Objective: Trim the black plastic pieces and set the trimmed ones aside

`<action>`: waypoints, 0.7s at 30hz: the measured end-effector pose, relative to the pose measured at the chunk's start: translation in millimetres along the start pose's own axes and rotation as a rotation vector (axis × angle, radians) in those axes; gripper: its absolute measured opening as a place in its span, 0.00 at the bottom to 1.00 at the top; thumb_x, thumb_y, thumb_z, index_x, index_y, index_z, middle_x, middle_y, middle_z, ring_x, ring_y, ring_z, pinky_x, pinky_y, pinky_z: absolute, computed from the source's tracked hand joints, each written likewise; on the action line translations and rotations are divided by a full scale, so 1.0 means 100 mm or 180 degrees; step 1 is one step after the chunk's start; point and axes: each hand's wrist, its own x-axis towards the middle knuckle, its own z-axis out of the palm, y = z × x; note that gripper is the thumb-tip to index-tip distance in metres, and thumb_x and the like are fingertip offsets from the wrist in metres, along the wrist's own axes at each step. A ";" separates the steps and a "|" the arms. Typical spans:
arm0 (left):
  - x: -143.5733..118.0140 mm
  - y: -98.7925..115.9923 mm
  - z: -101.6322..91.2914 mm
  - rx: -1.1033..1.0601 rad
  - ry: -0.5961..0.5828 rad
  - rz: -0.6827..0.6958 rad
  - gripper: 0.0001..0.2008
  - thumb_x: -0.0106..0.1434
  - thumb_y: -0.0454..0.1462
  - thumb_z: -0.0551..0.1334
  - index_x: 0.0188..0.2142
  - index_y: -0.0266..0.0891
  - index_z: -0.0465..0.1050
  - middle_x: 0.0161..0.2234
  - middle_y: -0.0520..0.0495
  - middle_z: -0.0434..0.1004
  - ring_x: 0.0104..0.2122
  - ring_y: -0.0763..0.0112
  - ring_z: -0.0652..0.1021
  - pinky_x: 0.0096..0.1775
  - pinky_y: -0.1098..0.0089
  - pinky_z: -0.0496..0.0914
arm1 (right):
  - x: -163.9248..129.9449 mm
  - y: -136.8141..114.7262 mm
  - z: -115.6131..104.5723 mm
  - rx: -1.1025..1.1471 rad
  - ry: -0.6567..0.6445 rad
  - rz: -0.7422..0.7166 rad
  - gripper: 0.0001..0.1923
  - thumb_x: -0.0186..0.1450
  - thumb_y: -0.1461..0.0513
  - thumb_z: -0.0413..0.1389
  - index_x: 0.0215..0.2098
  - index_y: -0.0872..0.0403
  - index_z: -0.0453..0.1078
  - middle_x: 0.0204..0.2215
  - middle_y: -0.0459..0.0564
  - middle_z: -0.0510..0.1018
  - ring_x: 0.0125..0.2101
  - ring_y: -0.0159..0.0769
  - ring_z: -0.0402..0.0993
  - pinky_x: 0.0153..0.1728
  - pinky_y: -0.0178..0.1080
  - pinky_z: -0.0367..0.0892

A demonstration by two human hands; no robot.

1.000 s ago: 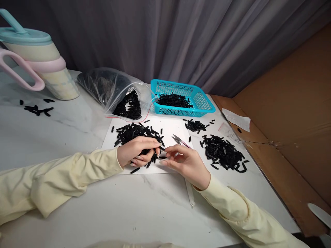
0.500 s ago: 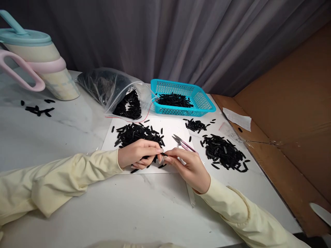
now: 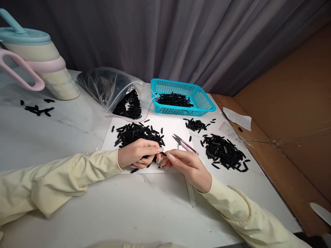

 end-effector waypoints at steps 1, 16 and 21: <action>0.00 0.00 0.00 -0.0004 -0.0001 -0.0004 0.12 0.62 0.41 0.55 0.26 0.34 0.65 0.10 0.60 0.51 0.09 0.86 0.50 0.10 0.83 0.47 | 0.00 0.00 0.00 0.0027 0.0008 0.0012 0.16 0.67 0.55 0.47 0.33 0.58 0.70 0.30 0.52 0.75 0.31 0.35 0.71 0.34 0.37 0.69; 0.00 0.00 0.03 0.0103 0.0090 0.0063 0.21 0.62 0.49 0.52 0.24 0.34 0.67 0.09 0.59 0.49 0.08 0.86 0.49 0.10 0.82 0.46 | 0.01 -0.01 0.03 -0.0092 0.0207 -0.0056 0.14 0.64 0.54 0.51 0.31 0.57 0.68 0.25 0.50 0.75 0.24 0.30 0.70 0.29 0.34 0.69; 0.00 -0.01 0.03 0.0130 0.0039 0.0024 0.18 0.62 0.45 0.54 0.22 0.35 0.63 0.09 0.59 0.49 0.09 0.86 0.49 0.10 0.82 0.47 | 0.01 0.00 0.03 -0.0034 0.0140 -0.0065 0.13 0.64 0.55 0.51 0.31 0.58 0.68 0.25 0.50 0.75 0.24 0.30 0.70 0.29 0.34 0.69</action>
